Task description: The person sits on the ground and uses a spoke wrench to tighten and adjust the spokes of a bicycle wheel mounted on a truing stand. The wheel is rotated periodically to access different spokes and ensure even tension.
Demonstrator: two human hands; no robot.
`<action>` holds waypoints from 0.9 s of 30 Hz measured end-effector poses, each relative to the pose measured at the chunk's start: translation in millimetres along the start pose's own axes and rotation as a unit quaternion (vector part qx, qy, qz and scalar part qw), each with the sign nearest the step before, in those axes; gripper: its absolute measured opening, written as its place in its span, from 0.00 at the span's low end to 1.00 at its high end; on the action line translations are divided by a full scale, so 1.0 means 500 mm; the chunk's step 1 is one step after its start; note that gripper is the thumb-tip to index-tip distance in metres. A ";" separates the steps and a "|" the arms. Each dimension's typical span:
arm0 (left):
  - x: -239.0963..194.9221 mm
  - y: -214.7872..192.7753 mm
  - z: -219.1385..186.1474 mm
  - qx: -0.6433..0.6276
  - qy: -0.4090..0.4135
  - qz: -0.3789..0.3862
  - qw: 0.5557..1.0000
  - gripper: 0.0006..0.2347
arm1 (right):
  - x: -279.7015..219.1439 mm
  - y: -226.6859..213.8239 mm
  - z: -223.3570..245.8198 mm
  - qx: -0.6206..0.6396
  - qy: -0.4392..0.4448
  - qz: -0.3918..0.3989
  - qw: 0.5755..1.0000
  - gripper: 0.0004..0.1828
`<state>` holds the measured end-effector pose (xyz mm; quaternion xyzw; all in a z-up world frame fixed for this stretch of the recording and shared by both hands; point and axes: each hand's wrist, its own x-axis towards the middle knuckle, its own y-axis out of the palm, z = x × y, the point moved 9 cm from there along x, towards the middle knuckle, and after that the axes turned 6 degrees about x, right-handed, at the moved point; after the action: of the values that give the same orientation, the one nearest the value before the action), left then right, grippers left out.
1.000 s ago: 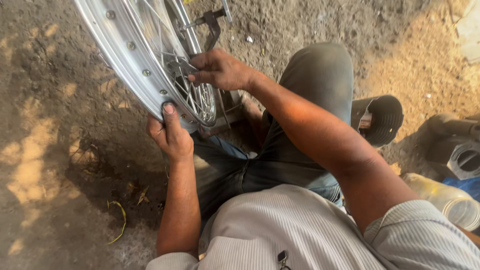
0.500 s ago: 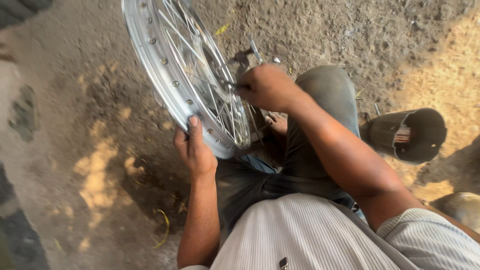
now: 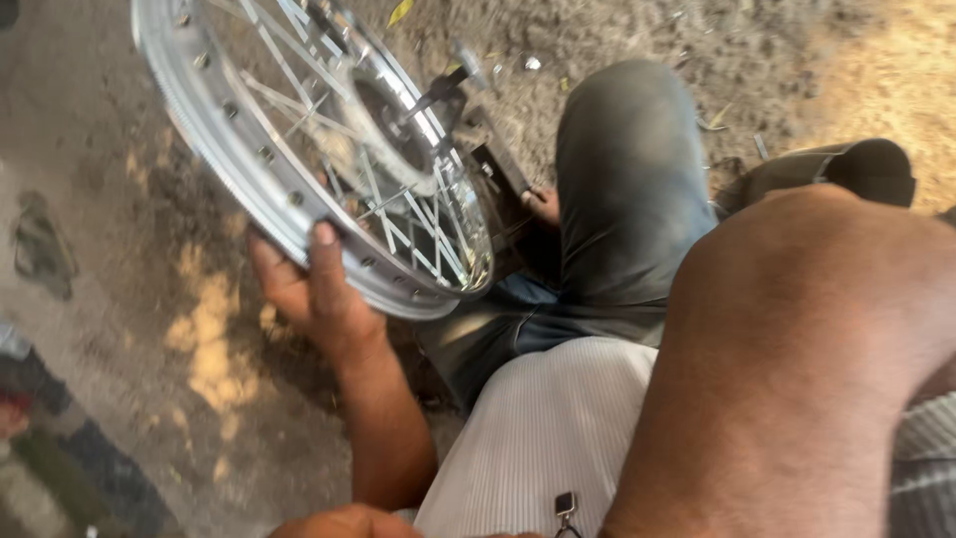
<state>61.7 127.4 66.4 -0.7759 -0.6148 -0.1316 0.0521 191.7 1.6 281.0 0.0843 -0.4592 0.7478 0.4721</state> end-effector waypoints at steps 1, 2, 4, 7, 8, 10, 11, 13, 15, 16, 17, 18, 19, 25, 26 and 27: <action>-0.005 -0.004 0.003 0.005 0.004 -0.005 1.000 0.18 | 0.002 0.004 -0.005 0.008 0.001 -0.007 1.000 0.08; -0.012 -0.007 0.005 0.010 0.008 -0.010 1.000 0.19 | 0.003 0.012 0.000 0.016 0.002 -0.011 1.000 0.08; -0.012 -0.006 0.006 0.022 0.017 -0.009 1.000 0.18 | -0.001 0.025 0.009 0.010 0.008 -0.023 1.000 0.08; -0.017 -0.004 -0.015 0.071 0.000 0.023 0.997 0.15 | -0.030 0.040 0.020 -0.003 0.041 -0.061 0.997 0.08; -0.016 -0.007 -0.026 0.088 -0.003 0.035 0.995 0.14 | -0.042 0.045 0.015 -0.010 0.054 -0.075 0.996 0.09; -0.019 -0.010 -0.030 0.119 -0.036 0.038 0.992 0.13 | -0.073 0.039 -0.014 -0.026 0.092 -0.096 0.991 0.09; -0.024 -0.016 -0.029 0.132 -0.064 0.027 0.989 0.13 | -0.089 0.029 -0.038 -0.037 0.113 -0.102 0.988 0.10; -0.027 -0.016 -0.025 0.108 -0.076 0.003 0.991 0.12 | -0.112 0.001 -0.099 -0.060 0.177 -0.125 0.974 0.11; -0.024 -0.009 -0.010 0.039 -0.045 -0.030 0.998 0.12 | -0.139 -0.022 -0.175 -0.066 0.263 -0.160 0.949 0.12; -0.034 -0.013 0.006 0.058 -0.062 -0.045 0.995 0.11 | -0.158 -0.022 -0.217 -0.044 0.310 -0.174 0.934 0.12; -0.044 -0.020 0.023 0.079 -0.082 -0.053 0.992 0.12 | -0.179 -0.012 -0.253 -0.020 0.353 -0.191 0.916 0.13; -0.057 -0.028 0.038 0.099 -0.103 -0.062 0.988 0.13 | -0.199 0.006 -0.285 0.015 0.380 -0.199 0.903 0.14; -0.060 -0.022 0.046 0.076 -0.100 -0.041 0.991 0.14 | -0.209 0.024 -0.301 0.057 0.364 -0.213 0.905 0.12; -0.073 -0.009 0.074 0.026 -0.150 0.028 0.988 0.20 | -0.234 0.141 -0.349 0.102 0.322 -0.176 0.925 0.10; -0.075 -0.007 0.076 0.033 -0.156 0.043 0.986 0.21 | -0.230 0.149 -0.350 0.076 0.325 -0.163 0.929 0.09; -0.072 -0.003 0.078 0.039 -0.157 0.060 0.985 0.22 | -0.221 0.151 -0.352 0.046 0.324 -0.152 0.933 0.09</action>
<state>58.2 103.5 19.0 -0.8196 -0.5725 0.0196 -0.0073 246.2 57.1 73.8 -0.0724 -0.2280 0.6742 0.6987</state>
